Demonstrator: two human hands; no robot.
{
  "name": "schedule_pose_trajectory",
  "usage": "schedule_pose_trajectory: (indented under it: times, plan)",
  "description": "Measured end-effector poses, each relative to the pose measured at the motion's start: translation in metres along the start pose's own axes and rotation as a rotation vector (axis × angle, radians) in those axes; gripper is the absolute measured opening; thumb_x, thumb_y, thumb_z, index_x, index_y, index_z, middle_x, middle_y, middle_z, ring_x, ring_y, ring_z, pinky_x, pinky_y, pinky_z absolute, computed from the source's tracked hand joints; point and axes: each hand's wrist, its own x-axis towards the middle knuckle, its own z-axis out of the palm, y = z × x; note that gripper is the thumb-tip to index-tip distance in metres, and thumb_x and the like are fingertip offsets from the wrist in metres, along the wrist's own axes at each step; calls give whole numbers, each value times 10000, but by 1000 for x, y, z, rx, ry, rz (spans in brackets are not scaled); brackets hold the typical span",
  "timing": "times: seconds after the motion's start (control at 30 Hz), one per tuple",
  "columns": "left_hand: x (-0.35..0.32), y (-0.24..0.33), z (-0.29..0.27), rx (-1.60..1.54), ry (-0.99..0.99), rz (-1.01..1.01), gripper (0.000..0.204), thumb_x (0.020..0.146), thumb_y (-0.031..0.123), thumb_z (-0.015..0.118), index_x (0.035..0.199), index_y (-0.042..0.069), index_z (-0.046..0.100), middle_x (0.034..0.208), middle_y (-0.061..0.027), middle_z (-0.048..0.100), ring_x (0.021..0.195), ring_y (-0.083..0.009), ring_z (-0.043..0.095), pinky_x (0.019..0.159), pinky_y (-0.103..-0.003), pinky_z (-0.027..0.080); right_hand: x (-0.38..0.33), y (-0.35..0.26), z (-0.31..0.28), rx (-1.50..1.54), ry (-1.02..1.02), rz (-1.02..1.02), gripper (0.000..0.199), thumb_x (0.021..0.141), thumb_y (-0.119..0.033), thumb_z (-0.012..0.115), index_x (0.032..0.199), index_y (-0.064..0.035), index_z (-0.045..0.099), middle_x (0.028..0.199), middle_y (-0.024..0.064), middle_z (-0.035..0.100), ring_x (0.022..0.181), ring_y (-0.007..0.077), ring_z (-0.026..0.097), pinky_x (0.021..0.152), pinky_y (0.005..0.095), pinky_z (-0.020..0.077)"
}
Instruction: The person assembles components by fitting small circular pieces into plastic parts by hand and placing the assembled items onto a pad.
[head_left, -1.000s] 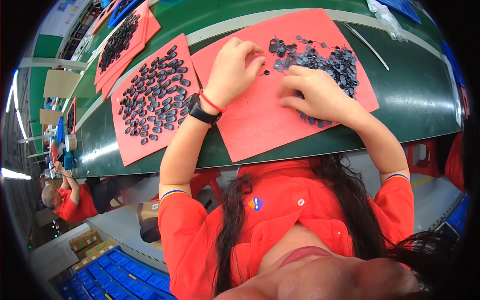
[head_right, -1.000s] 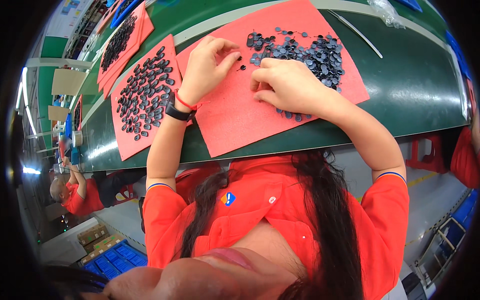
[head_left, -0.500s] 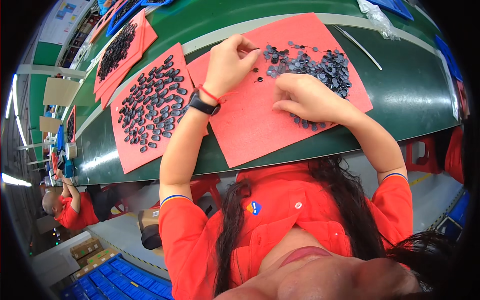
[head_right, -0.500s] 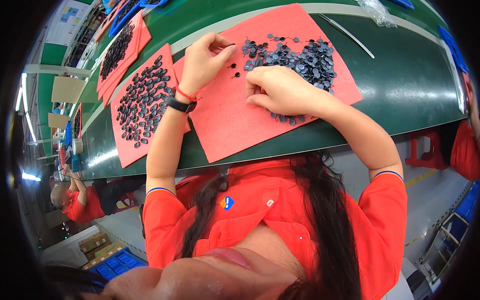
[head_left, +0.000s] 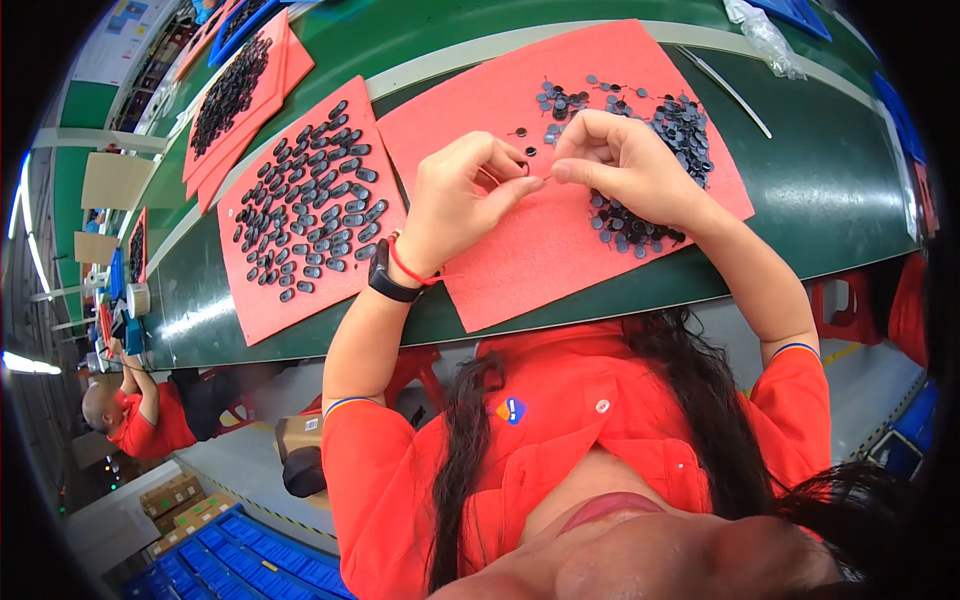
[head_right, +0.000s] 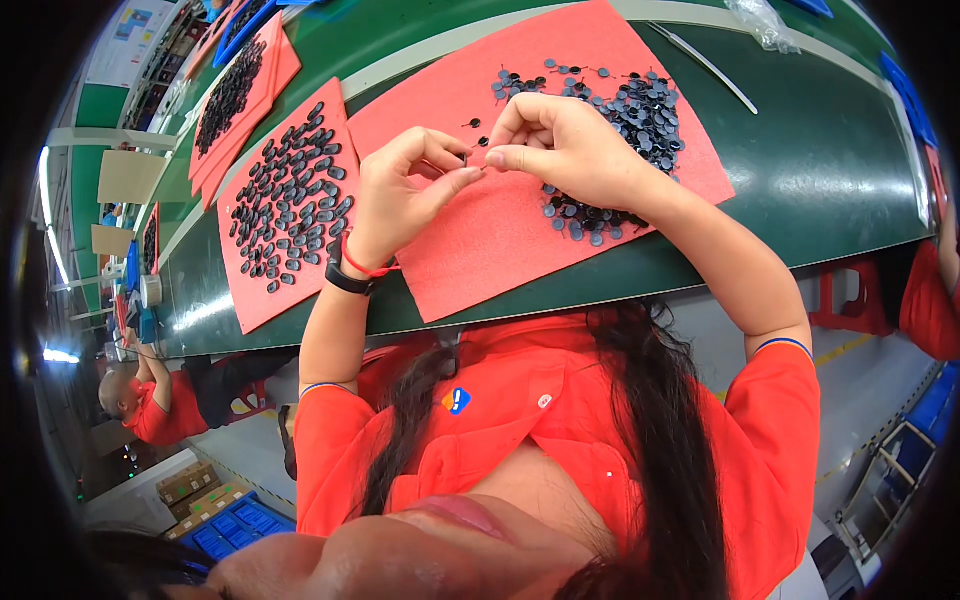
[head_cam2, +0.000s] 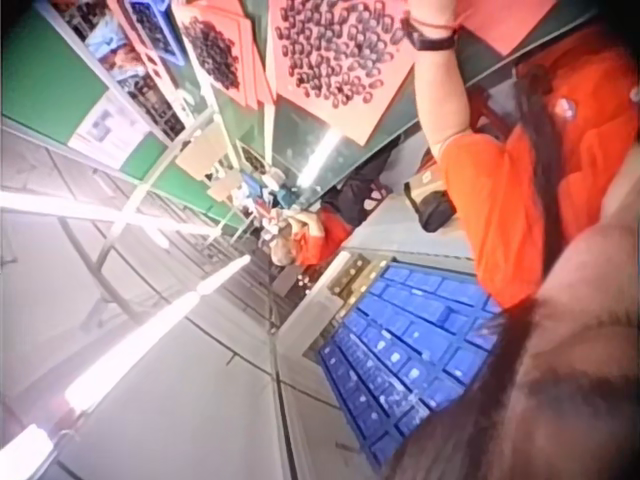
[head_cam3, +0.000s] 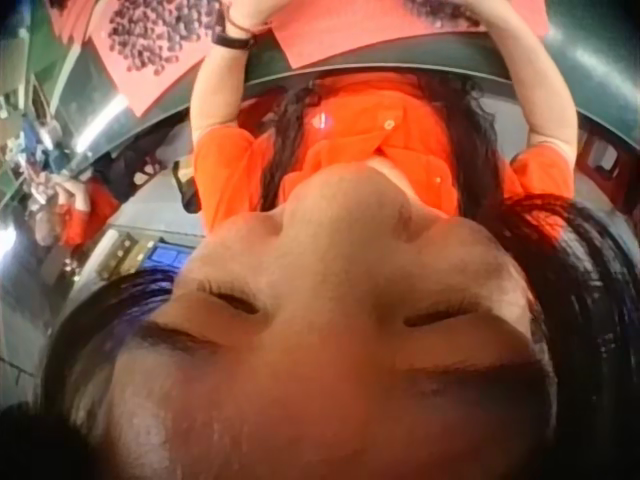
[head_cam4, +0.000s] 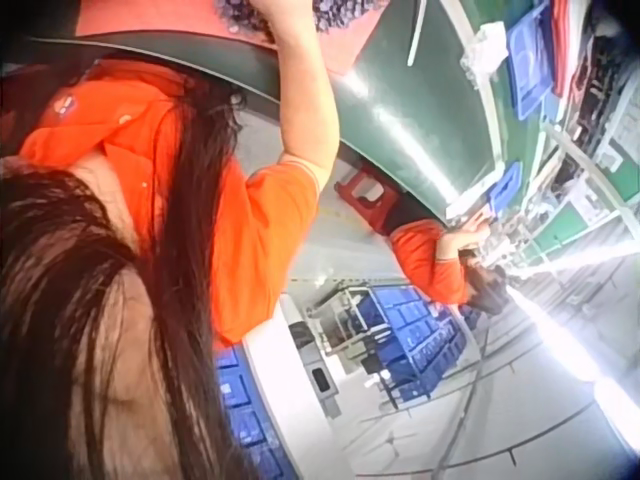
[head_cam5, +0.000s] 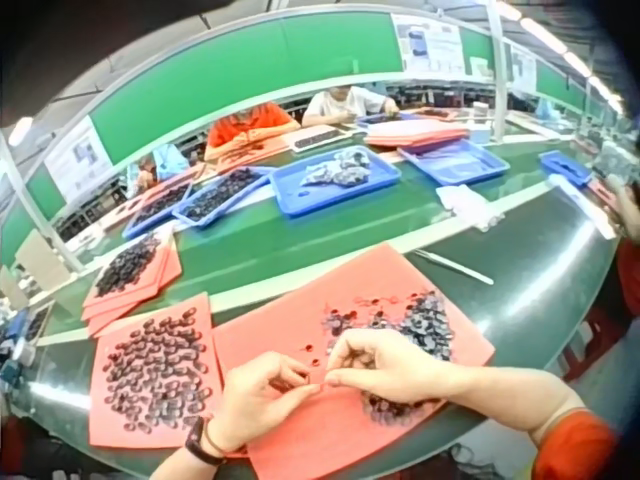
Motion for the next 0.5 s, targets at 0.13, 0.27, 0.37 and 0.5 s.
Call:
schedule_pose_trajectory:
  times: [0.13,0.27,0.37,0.5]
  plan:
    - [-1,4,-3,106,-96,-58,173,689,27,730,808,19,605,819,-73,661,638,-82,614,549,-199,489,1,2,2,19,17,7,110,836,-112,622,873,-37,551,771,-25,580,647,6,493,522,157,354]
    - [-1,1,0,-198,-70,-251,195,710,17,715,879,-5,620,854,-77,664,688,-89,629,586,-209,515,0,0,4,50,34,19,120,841,-101,613,921,-24,567,789,-19,592,651,3,499,519,153,351]
    - [0,4,1,-508,-88,-461,229,751,6,681,966,-37,613,883,-94,659,723,-107,637,624,-217,534,-2,-3,5,81,56,27,135,843,-96,610,947,-17,576,798,-17,597,660,-2,504,516,146,346]
    - [2,4,3,-719,-94,-532,223,804,11,631,1013,-58,594,887,-115,654,753,-134,645,657,-229,544,-2,4,6,58,72,-46,142,839,-102,617,949,-19,584,777,-28,586,632,-11,481,509,145,334]
